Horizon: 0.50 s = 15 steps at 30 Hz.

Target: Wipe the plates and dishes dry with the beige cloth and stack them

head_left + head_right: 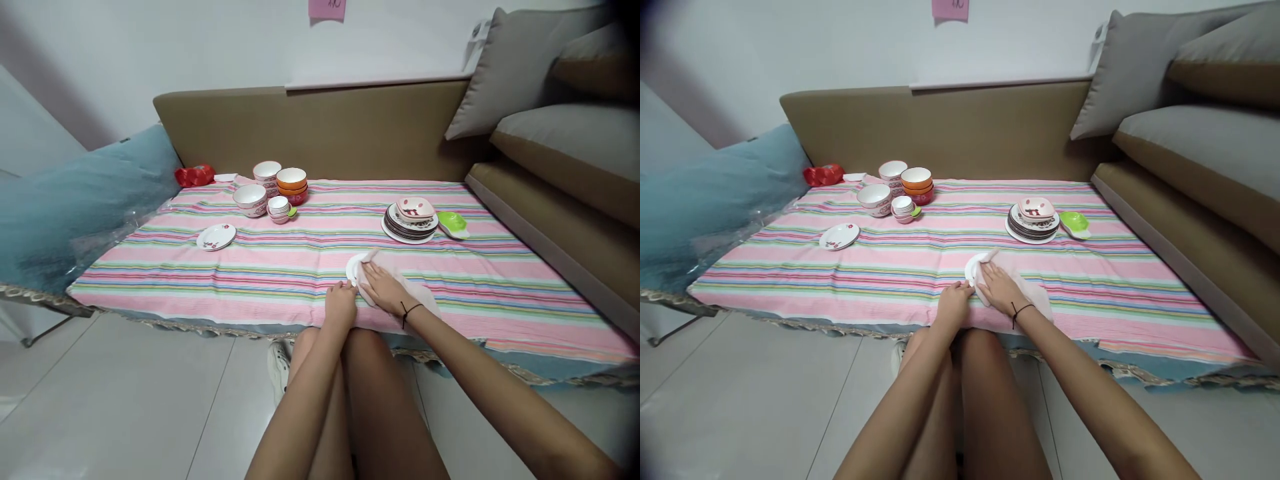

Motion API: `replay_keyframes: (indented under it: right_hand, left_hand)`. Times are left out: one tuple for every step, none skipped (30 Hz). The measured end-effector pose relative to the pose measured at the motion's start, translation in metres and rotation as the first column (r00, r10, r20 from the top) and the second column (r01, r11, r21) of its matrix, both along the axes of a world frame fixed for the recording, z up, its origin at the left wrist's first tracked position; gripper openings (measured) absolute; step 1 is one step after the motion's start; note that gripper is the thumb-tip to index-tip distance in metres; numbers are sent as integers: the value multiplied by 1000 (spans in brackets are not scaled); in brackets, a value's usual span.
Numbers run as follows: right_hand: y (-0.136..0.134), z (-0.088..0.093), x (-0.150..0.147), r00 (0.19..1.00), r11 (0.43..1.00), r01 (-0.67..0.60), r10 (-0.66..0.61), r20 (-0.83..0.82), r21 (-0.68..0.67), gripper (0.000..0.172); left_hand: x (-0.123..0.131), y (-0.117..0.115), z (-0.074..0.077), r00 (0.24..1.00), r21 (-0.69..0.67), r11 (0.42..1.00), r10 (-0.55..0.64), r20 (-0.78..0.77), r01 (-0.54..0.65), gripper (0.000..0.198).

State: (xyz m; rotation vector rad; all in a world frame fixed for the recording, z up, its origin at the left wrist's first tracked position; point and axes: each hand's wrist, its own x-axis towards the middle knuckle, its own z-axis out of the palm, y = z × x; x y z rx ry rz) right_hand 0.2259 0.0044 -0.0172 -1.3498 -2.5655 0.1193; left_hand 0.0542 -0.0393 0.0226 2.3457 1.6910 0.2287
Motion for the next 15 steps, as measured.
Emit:
replay_keyframes:
  right_hand:
    - [-2,1,-4,1000,1000,-30,30,4,-2,58]
    - [-6,3,-5,998,998,-60,60,7,-4,57]
    - [-11,4,-4,996,997,-83,83,10,-4,56]
    - [-18,5,0,995,995,-96,96,12,-2,55]
    - [-24,5,6,995,995,-98,98,13,2,55]
    - [-29,4,12,996,996,-86,86,14,8,55]
    - [-33,3,19,998,998,-61,61,14,15,56]
    - [-33,1,24,1000,999,-28,28,13,24,57]
    - [-31,-2,28,1000,999,11,-11,12,32,58]
    - [-27,-4,30,999,998,48,-49,11,40,59]
    - [-20,-7,30,997,996,82,-83,10,47,60]
    - [-12,-9,27,994,993,108,-109,9,52,61]
    - [-4,-11,23,992,991,125,-126,7,57,62]
    - [3,-12,18,991,989,132,-133,5,60,62]
    - [10,-13,13,992,990,126,-127,5,61,62]
  left_hand:
    - [-1,1,-1,1000,-2,1000,1,-3,-1,31]
    - [-2,1,-2,1000,-3,1000,4,-3,-4,31]
    - [-3,2,-4,1000,-2,1000,6,-3,-6,32]
    - [-3,2,-5,1000,1,1000,7,-1,-7,33]
    - [-4,3,-6,1000,5,1000,5,1,-5,34]
    - [-5,3,-7,1000,10,1000,0,4,0,36]
    - [-5,4,-7,1000,17,1000,-7,7,7,37]
    - [-6,4,-8,1000,23,1000,-17,10,17,39]
    - [-6,5,-8,1000,30,999,-28,14,27,40]
    - [-6,4,-9,999,38,999,-39,18,38,41]
    - [-7,4,-9,999,45,998,-49,23,47,42]
    - [-7,3,-10,998,53,997,-56,28,54,44]
    - [-8,1,-11,998,61,996,-60,34,58,45]
    - [-8,0,-12,997,71,996,-62,40,60,47]
    - [-9,-2,-14,997,80,995,-64,46,60,48]
